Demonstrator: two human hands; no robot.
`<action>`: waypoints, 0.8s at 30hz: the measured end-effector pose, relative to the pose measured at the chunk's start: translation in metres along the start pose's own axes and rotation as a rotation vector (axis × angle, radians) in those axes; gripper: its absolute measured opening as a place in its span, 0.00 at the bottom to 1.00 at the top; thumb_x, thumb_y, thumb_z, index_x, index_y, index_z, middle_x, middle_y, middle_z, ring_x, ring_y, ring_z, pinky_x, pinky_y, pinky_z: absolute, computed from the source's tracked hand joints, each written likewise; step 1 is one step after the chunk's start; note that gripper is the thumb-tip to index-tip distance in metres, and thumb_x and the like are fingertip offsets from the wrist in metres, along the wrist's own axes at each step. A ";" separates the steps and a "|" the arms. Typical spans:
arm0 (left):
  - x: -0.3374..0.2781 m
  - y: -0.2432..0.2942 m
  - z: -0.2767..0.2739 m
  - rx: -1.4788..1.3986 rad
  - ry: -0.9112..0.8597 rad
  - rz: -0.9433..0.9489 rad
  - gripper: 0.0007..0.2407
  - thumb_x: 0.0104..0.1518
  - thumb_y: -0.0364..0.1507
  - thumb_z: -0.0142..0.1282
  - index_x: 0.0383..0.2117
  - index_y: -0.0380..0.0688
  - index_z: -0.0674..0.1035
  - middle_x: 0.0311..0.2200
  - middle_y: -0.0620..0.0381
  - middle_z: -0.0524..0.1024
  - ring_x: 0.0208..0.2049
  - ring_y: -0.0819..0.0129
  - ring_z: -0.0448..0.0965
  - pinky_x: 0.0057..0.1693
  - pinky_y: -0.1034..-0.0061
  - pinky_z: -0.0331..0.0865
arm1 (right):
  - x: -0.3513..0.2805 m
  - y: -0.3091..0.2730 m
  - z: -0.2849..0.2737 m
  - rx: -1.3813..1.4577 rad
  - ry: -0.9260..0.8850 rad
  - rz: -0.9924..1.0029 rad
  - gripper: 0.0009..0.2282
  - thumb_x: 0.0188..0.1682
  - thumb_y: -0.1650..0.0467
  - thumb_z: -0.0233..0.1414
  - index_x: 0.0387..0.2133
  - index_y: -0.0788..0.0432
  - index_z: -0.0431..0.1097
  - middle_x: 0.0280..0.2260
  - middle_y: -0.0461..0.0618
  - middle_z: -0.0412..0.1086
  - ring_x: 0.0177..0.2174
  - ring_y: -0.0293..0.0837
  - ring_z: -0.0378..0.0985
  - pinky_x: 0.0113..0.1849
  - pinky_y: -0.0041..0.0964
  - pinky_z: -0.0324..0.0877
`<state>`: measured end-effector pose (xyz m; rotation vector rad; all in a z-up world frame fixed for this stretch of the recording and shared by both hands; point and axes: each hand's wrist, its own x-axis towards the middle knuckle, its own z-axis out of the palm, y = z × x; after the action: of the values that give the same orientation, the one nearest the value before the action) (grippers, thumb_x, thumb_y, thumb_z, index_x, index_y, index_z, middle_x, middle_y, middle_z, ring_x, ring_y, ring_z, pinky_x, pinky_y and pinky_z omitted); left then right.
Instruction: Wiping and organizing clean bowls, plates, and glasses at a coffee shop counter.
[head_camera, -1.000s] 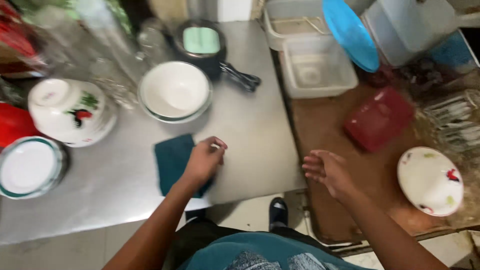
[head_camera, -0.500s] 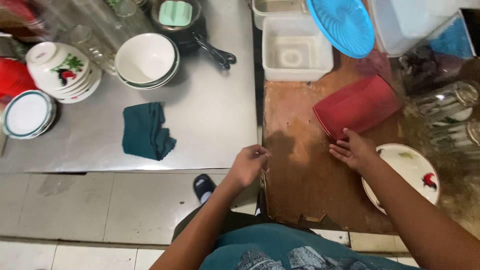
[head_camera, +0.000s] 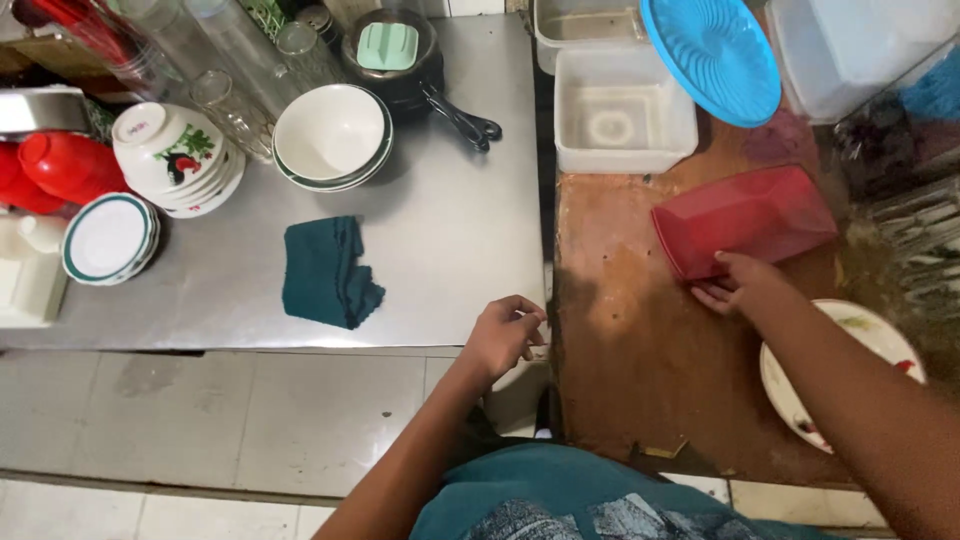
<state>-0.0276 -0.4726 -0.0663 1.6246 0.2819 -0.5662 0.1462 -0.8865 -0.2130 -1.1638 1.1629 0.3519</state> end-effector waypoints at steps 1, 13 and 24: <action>0.000 0.001 -0.005 0.009 -0.009 -0.001 0.10 0.60 0.29 0.51 0.41 0.36 0.79 0.25 0.50 0.80 0.20 0.68 0.77 0.26 0.75 0.68 | 0.010 0.002 -0.004 0.011 0.005 0.004 0.22 0.52 0.68 0.56 0.59 0.46 0.58 0.54 0.53 0.62 0.51 0.57 0.71 0.47 0.58 0.76; 0.031 0.002 -0.033 -0.105 -0.068 -0.090 0.12 0.59 0.32 0.52 0.43 0.37 0.79 0.28 0.53 0.78 0.22 0.68 0.76 0.26 0.73 0.71 | -0.134 0.064 -0.014 -0.125 -0.134 -0.303 0.21 0.53 0.74 0.51 0.60 0.61 0.58 0.56 0.55 0.68 0.51 0.53 0.75 0.51 0.55 0.75; 0.052 -0.065 -0.106 -0.141 0.073 0.103 0.16 0.60 0.29 0.54 0.52 0.32 0.76 0.39 0.44 0.82 0.35 0.60 0.85 0.36 0.70 0.81 | -0.249 0.131 0.165 -0.498 -0.537 -0.340 0.18 0.49 0.73 0.54 0.54 0.62 0.67 0.42 0.57 0.76 0.36 0.46 0.81 0.34 0.42 0.79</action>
<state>0.0048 -0.3675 -0.1434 1.5161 0.2841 -0.3999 0.0309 -0.6108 -0.0813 -1.5467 0.4015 0.6650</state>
